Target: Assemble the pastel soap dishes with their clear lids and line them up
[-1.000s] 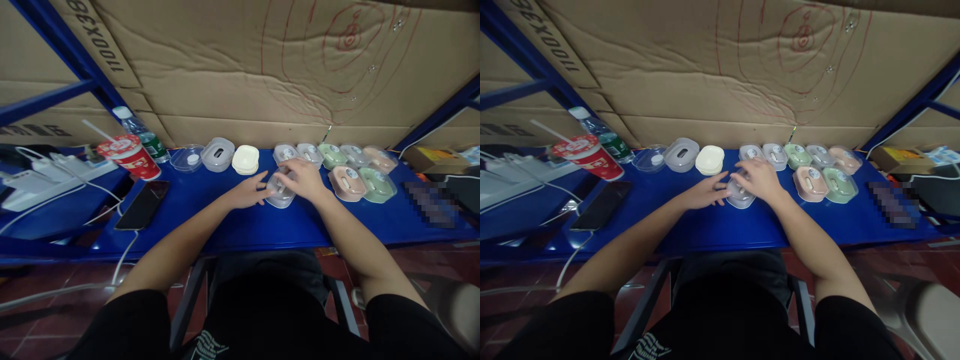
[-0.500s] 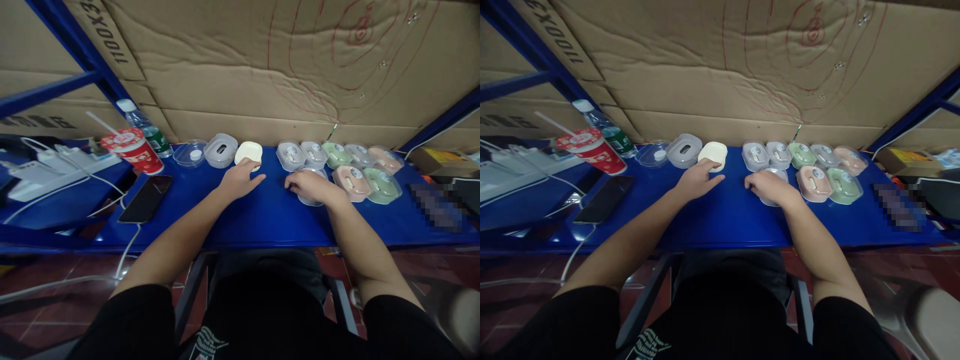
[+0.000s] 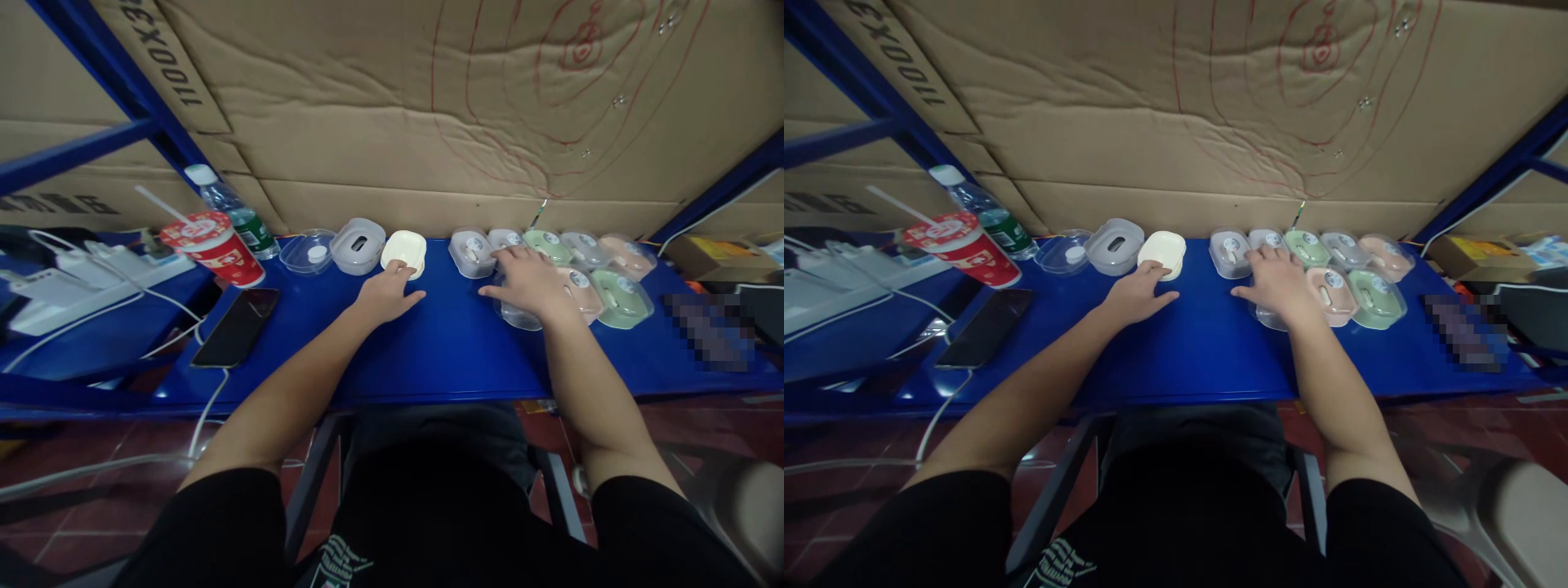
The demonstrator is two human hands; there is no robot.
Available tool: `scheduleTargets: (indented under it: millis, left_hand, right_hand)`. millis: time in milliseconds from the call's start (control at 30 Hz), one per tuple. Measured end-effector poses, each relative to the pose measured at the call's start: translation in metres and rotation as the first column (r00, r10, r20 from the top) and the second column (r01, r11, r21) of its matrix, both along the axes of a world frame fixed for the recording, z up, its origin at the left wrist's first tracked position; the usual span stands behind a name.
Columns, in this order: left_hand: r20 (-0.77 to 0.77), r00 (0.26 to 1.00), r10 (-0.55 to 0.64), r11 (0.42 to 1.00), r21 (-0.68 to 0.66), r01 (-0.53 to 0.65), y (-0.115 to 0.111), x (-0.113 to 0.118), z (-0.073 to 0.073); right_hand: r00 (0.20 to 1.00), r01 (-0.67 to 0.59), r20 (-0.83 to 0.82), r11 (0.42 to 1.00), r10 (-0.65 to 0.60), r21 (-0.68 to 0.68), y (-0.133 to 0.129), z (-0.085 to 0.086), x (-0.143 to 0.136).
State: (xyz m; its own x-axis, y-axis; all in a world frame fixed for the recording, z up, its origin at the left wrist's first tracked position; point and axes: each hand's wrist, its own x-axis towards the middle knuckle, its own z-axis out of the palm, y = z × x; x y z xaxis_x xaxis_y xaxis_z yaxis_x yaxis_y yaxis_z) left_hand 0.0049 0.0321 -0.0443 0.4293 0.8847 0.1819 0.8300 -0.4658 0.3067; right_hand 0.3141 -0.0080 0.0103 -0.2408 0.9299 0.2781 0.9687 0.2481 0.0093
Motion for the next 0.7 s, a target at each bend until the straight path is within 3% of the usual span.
scheduleTargets:
  millis: [67, 167, 300, 433, 567, 700]
  left_hand:
    - [-0.014, 1.000, -0.003, 1.000, -0.021, 0.002, -0.001, 0.001, 0.002]
    - [-0.033, 0.999, -0.016, 0.999, -0.028, 0.015, -0.001, 0.001, 0.003]
    - [-0.033, 0.999, -0.032, 0.999, 0.001, 0.032, 0.000, 0.000, 0.001]
    - [-0.057, 0.998, -0.032, 0.999, -0.026, 0.031, -0.002, 0.000, 0.005]
    - [-0.105, 0.994, -0.022, 0.995, -0.094, 0.012, -0.008, 0.003, 0.015]
    - [-0.126, 0.992, -0.011, 0.993, -0.118, -0.005, -0.012, 0.005, 0.021]
  right_hand:
    - [0.995, 0.095, 0.003, 0.995, -0.095, -0.027, 0.005, -0.002, 0.019]
    - [0.989, 0.140, -0.029, 0.985, -0.144, -0.097, 0.012, -0.003, 0.037]
    - [0.984, 0.169, -0.008, 0.951, -0.177, -0.258, 0.015, 0.000, 0.039]
    - [0.994, 0.059, -0.070, 0.948, -0.086, -0.313, 0.017, -0.001, 0.034]
    - [0.972, -0.131, -0.224, 0.961, 0.075, -0.245, 0.021, -0.006, 0.035]
    - [0.906, -0.084, -0.423, 0.983, 0.008, -0.162, 0.027, -0.006, 0.039]
